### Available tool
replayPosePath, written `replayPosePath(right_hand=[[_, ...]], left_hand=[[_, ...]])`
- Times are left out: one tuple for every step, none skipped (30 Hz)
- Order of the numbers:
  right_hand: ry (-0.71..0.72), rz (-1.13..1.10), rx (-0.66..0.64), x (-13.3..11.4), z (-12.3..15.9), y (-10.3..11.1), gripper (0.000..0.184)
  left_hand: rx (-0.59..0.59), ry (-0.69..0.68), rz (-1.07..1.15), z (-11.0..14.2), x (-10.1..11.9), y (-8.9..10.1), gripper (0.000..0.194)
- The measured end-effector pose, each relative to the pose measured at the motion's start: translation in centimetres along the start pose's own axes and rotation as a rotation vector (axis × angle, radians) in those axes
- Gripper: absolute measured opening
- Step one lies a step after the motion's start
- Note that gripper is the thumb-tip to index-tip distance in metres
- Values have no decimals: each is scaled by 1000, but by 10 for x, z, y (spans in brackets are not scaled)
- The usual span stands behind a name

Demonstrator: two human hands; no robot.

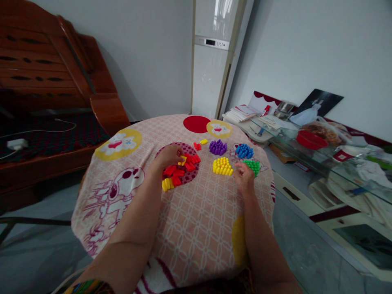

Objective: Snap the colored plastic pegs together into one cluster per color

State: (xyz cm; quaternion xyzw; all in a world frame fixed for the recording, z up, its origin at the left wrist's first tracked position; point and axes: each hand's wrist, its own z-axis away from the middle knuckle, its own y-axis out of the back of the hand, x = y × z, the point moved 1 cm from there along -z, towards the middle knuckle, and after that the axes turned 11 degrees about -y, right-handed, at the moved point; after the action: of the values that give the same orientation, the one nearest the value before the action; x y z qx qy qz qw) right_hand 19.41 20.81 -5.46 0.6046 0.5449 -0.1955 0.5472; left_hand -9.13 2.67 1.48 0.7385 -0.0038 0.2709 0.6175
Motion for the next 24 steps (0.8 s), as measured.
replayPosePath(right_hand=[[0, -1, 6, 0, 0, 0, 32], [0, -4, 12, 1, 0, 0, 32], [0, -8, 18, 1, -1, 0, 32], [0, -12, 23, 1, -1, 0, 32], [0, -14, 25, 1, -1, 0, 32], [2, -14, 25, 1, 0, -1, 33], [3, -11, 24, 1, 0, -1, 33], [4, -6, 23, 1, 0, -1, 34], [4, -2, 22, 2, 0, -1, 34], [3, 3, 21, 2, 0, -1, 34], [1, 8, 21, 2, 0, -1, 34], [0, 11, 20, 2, 0, -1, 34], [1, 14, 18, 2, 0, -1, 34], [3, 14, 18, 2, 0, -1, 34], [6, 15, 17, 2, 1, -1, 34], [9, 15, 17, 2, 1, -1, 34], [12, 16, 16, 1, 1, -1, 34], [15, 17, 15, 1, 1, -1, 34], [15, 19, 16, 1, 2, -1, 33], [14, 20, 17, 0, 2, -1, 33], [12, 20, 18, 0, 2, -1, 33], [10, 19, 20, -1, 3, -1, 33], [7, 18, 21, -1, 3, -1, 32], [6, 17, 21, -1, 3, -1, 32]], left_hand=[[68, -9, 40, 0, 4, 2, 23], [129, -27, 94, -1, 9, 4, 25], [179, -54, 159, -1, 15, 5, 27], [206, -93, 228, -2, 22, 4, 30], [212, -137, 293, -3, 30, 3, 31], [204, -185, 346, -4, 38, 0, 33], [182, -234, 384, -5, 47, -3, 33], [154, -284, 408, -6, 55, -7, 34], [125, -332, 420, -6, 63, -12, 34], [103, -374, 424, -6, 71, -17, 34], [91, -409, 425, -6, 79, -22, 34], [84, -439, 420, -5, 87, -27, 34], [80, -464, 409, -5, 94, -32, 33], [77, -483, 389, -4, 101, -38, 31], [72, -499, 361, -4, 108, -43, 29], [68, -513, 321, -3, 114, -48, 27], [68, -529, 270, -2, 119, -52, 25], [71, -545, 214, -1, 123, -56, 24], [72, -560, 159, 0, 127, -59, 23], [72, -573, 108, 1, 129, -62, 24], [68, -583, 66, 2, 131, -65, 26], [64, -591, 37, 3, 133, -67, 27], [59, -598, 22, 4, 133, -70, 28], [58, -604, 16, 4, 134, -72, 29]])
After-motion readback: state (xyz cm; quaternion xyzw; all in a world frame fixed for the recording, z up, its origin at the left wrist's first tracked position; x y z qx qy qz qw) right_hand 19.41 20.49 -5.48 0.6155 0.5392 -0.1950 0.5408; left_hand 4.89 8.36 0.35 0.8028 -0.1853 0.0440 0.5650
